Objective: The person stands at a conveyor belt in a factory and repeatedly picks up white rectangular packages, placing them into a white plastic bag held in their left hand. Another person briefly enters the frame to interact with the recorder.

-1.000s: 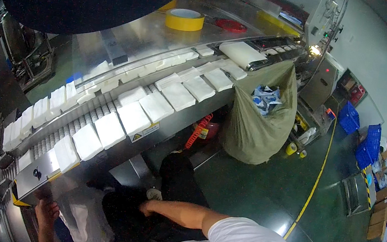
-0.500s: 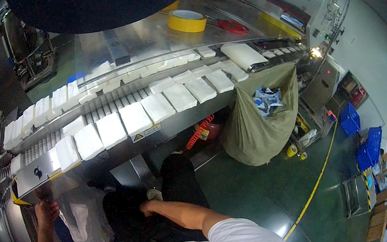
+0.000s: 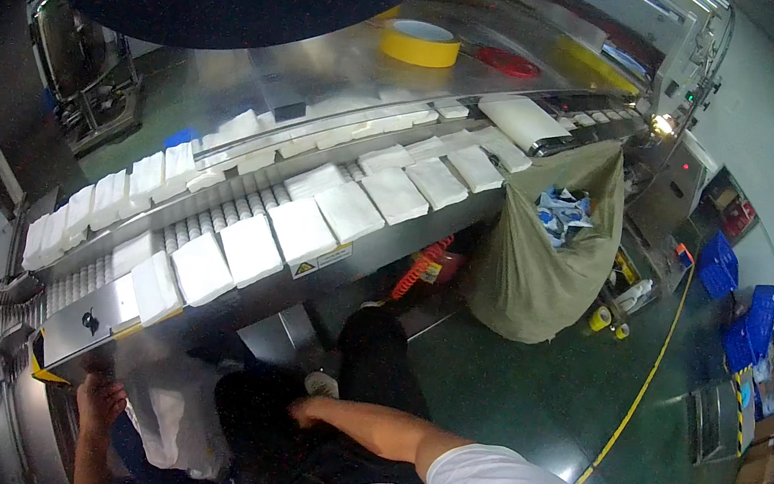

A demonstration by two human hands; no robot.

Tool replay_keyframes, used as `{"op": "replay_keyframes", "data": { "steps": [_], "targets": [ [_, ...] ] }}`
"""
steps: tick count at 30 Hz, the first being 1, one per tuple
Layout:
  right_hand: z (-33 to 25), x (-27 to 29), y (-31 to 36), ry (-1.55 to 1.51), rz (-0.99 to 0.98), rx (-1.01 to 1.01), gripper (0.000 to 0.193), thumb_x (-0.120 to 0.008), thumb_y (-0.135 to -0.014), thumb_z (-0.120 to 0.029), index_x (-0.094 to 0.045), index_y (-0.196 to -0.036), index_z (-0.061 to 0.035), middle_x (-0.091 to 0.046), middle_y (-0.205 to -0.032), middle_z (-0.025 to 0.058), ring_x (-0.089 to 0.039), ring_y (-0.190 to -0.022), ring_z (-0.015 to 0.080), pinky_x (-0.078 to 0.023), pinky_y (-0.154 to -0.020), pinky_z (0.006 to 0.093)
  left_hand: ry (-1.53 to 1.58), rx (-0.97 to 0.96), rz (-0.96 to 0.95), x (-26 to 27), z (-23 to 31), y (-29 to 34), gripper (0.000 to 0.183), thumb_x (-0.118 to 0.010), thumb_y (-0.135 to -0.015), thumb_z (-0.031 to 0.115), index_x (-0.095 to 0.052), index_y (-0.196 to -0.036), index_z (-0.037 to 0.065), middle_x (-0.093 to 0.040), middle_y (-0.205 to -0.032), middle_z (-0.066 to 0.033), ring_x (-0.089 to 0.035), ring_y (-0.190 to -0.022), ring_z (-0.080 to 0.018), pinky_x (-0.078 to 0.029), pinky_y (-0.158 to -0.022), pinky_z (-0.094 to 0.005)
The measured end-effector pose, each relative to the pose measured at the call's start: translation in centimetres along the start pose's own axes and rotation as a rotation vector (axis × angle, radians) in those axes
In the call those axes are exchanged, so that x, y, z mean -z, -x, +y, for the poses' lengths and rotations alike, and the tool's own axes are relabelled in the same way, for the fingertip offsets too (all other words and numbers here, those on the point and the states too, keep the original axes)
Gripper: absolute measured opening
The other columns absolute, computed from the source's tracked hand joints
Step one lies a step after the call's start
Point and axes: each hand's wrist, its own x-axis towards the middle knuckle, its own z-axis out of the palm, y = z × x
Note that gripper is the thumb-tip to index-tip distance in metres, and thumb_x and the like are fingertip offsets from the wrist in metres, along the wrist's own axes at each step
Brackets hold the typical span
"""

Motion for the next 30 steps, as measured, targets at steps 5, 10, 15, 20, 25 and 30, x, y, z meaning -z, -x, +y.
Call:
{"op": "replay_keyframes", "data": {
  "steps": [5,10,15,20,25,30],
  "targets": [
    [2.1,-2.4,-0.9,-0.075,0.063,-0.015,0.023,-0.065,-0.062,-0.011,-0.069,-0.082,-0.0003,-0.068,-0.083,0.0174,-0.065,-0.075,0.0321,-0.050,-0.061,0.0444,-0.107,-0.062,-0.073,-0.6,-0.6,-0.9,0.031,-0.051,-0.086,0.034,-0.056,-0.091,0.005,-0.063,-0.072,-0.0086,-0.061,-0.060,-0.0170,-0.049,-0.054,-0.0276],
    [0.2,-0.3,-0.7,-0.007,-0.037,-0.012,0.026,-0.065,-0.068,-0.015,-0.069,-0.089,-0.0009,-0.068,-0.090,0.0168,-0.065,-0.083,0.0319,-0.052,-0.064,0.0443,0.048,-0.050,-0.095,0.9,-0.6,0.1,0.030,-0.052,-0.087,0.032,-0.056,-0.093,0.003,-0.063,-0.075,-0.0090,-0.062,-0.063,-0.0167,-0.049,-0.054,-0.0272],
    [0.3,0.7,1.0,-0.142,-0.048,-0.058,0.023,-0.058,-0.077,-0.019,-0.068,-0.091,-0.0030,-0.067,-0.092,0.0148,-0.063,-0.080,0.0300,-0.050,-0.066,0.0435,-0.036,-0.093,-0.039,0.4,-0.2,0.2,0.024,-0.048,-0.091,0.020,-0.056,-0.098,-0.001,-0.064,-0.083,-0.0129,-0.064,-0.071,-0.0199,-0.052,-0.062,-0.0289],
    [-2.0,2.6,3.8,-0.206,-0.130,-0.262,0.042,-0.057,-0.082,-0.019,-0.057,-0.120,-0.0023,-0.059,-0.120,0.0199,-0.058,-0.107,0.0339,-0.048,-0.087,0.0430,0.036,0.000,-0.201,1.3,0.6,-0.3,0.036,-0.042,-0.094,0.030,-0.055,-0.104,-0.002,-0.066,-0.093,-0.0158,-0.065,-0.080,-0.0222,-0.052,-0.073,-0.0327],
    [-0.4,0.5,2.3,-0.161,-0.020,-0.175,0.037,-0.056,-0.083,-0.019,-0.059,-0.114,0.0007,-0.061,-0.109,0.0233,-0.061,-0.098,0.0342,-0.051,-0.073,0.0466,-0.061,-0.045,-0.192,1.9,-0.1,-0.5,0.036,-0.040,-0.090,0.025,-0.055,-0.105,-0.004,-0.066,-0.093,-0.0169,-0.066,-0.079,-0.0217,-0.052,-0.074,-0.0319],
    [-1.1,1.7,3.2,-0.138,-0.083,-0.161,0.040,-0.054,-0.082,-0.022,-0.059,-0.114,0.0027,-0.060,-0.113,0.0241,-0.058,-0.101,0.0376,-0.046,-0.086,0.0438,0.018,0.017,-0.232,2.1,0.3,-0.3,0.030,-0.041,-0.088,0.019,-0.054,-0.104,-0.003,-0.067,-0.094,-0.0163,-0.066,-0.078,-0.0204,-0.053,-0.074,-0.0316]
  ]
}}
